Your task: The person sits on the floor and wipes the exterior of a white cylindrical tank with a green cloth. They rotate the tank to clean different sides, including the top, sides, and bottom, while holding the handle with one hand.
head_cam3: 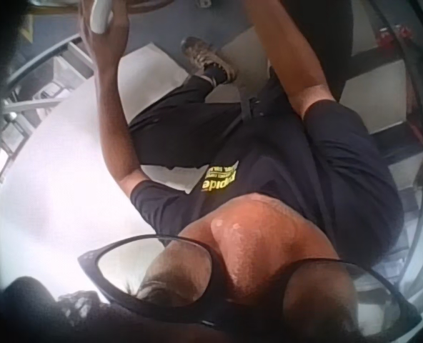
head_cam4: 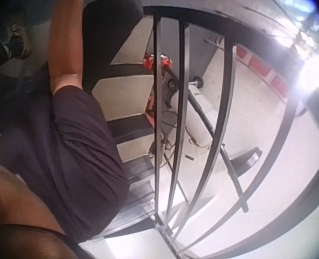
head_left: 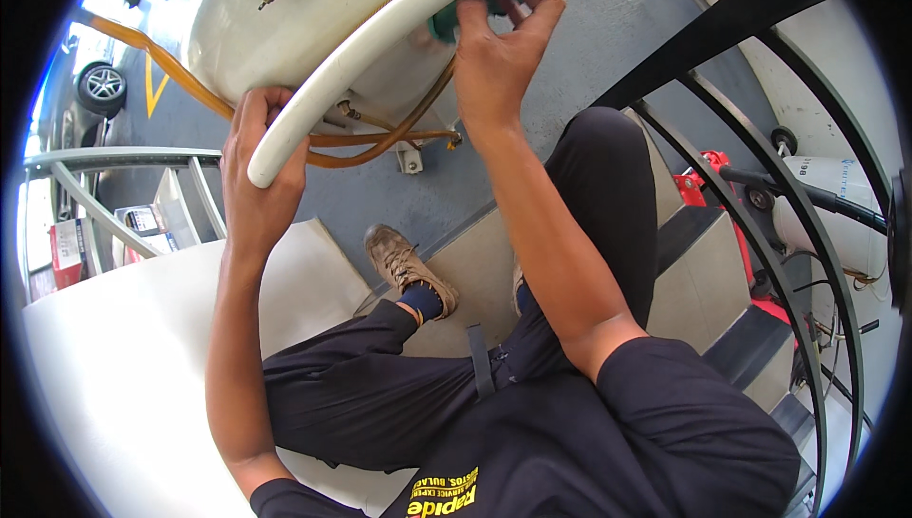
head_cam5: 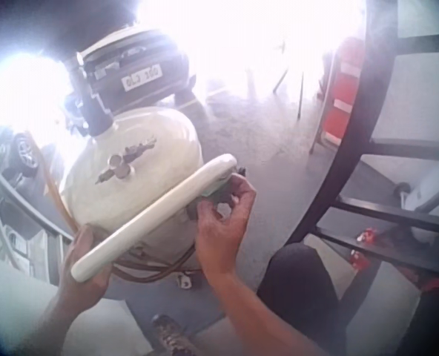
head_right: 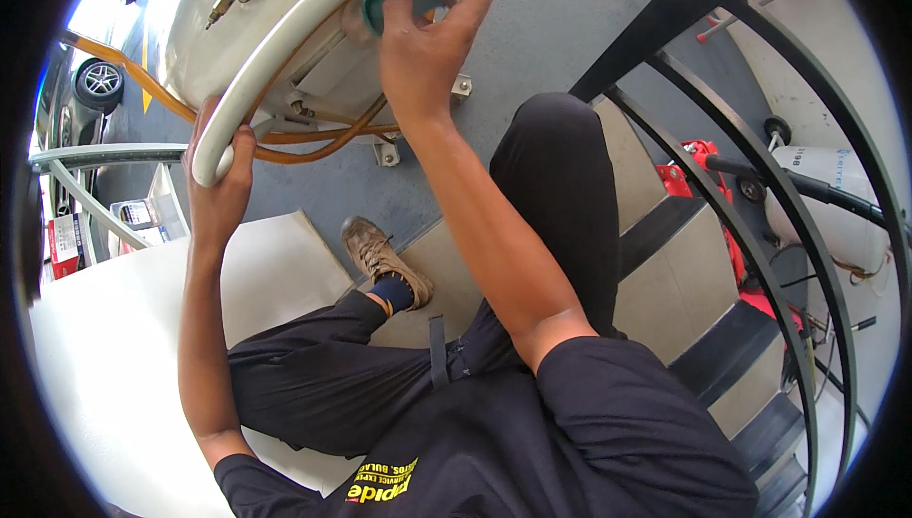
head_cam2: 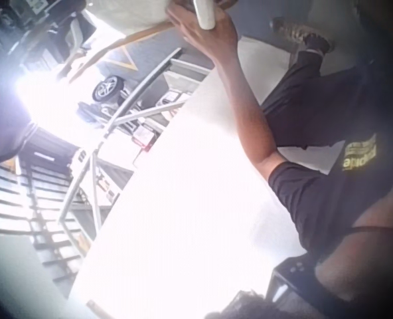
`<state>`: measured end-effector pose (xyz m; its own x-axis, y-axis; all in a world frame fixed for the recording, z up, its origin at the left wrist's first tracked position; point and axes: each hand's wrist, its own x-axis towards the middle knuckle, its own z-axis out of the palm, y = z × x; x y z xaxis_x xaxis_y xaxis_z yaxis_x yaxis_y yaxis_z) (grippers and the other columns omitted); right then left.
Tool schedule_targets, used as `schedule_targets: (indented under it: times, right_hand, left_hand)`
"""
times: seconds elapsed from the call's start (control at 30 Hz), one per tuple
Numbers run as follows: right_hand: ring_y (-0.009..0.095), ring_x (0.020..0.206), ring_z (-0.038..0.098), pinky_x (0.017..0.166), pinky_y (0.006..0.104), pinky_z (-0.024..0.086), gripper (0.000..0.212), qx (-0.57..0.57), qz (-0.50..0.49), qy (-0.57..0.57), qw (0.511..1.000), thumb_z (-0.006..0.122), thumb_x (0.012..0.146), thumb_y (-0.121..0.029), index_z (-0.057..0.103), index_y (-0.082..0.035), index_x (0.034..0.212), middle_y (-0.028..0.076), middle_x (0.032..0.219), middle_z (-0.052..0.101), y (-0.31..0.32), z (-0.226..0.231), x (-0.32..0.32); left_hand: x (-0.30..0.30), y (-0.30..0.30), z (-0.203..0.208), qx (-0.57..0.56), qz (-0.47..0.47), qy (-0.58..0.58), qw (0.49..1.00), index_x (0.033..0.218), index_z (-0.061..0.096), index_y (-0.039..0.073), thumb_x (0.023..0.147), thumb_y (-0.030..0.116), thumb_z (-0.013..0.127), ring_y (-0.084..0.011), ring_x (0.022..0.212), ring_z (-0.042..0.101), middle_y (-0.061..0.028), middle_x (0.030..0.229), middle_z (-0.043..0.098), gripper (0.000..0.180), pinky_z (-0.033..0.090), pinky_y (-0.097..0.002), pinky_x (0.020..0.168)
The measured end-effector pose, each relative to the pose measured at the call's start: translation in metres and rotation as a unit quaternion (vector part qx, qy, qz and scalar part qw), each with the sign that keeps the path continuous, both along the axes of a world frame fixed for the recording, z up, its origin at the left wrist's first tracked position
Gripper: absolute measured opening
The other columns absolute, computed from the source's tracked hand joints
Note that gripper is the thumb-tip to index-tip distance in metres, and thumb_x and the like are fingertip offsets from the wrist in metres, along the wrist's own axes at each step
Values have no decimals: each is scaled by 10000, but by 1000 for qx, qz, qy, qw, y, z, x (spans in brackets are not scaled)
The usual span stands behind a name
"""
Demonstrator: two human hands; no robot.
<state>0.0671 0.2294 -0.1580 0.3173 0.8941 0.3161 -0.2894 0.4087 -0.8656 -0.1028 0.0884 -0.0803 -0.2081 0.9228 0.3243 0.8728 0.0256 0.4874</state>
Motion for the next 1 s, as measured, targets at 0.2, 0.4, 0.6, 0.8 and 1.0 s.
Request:
schedule_targets:
  times: [0.2,0.4,0.6,0.8,1.0]
  right_hand:
    - [214,1160,603,948,372,545,437,139,-104,-13,985,674,966,-74,546,8,1376,133,1295,595,15,29,18]
    - [173,962,649,817,351,576,365,-34,-56,-75,995,824,905,-115,630,10,1187,109,1085,670,35,-5,21]
    - [134,842,673,766,301,576,286,94,-177,-124,972,908,848,-109,681,15,969,76,910,703,21,22,31]
    - [193,783,718,742,352,549,316,-155,4,-86,984,936,804,-204,698,-16,895,151,879,741,40,-21,25]
    - [131,870,693,720,298,575,241,64,-123,-77,987,862,910,-95,655,-7,998,69,907,708,23,10,29]
  left_hand:
    - [0,-6,-2,-25,11,-20,999,1145,632,5,926,62,673,-303,937,694,-169,1064,701,231,545,-417,895]
    - [3,-1,2,-12,2,-7,1000,1159,635,17,927,63,666,-298,952,695,-161,1078,702,238,542,-424,913]
    - [0,-7,-1,-21,5,-24,999,1175,630,20,924,58,656,-318,993,701,-172,1102,701,255,542,-426,918]
    - [0,3,0,-19,1,-32,999,1173,626,15,911,72,656,-351,1013,694,-186,1121,693,270,533,-444,934]
    - [-5,-4,-4,-30,7,-26,999,1175,622,0,896,74,655,-375,1013,688,-191,1103,691,290,524,-443,934]
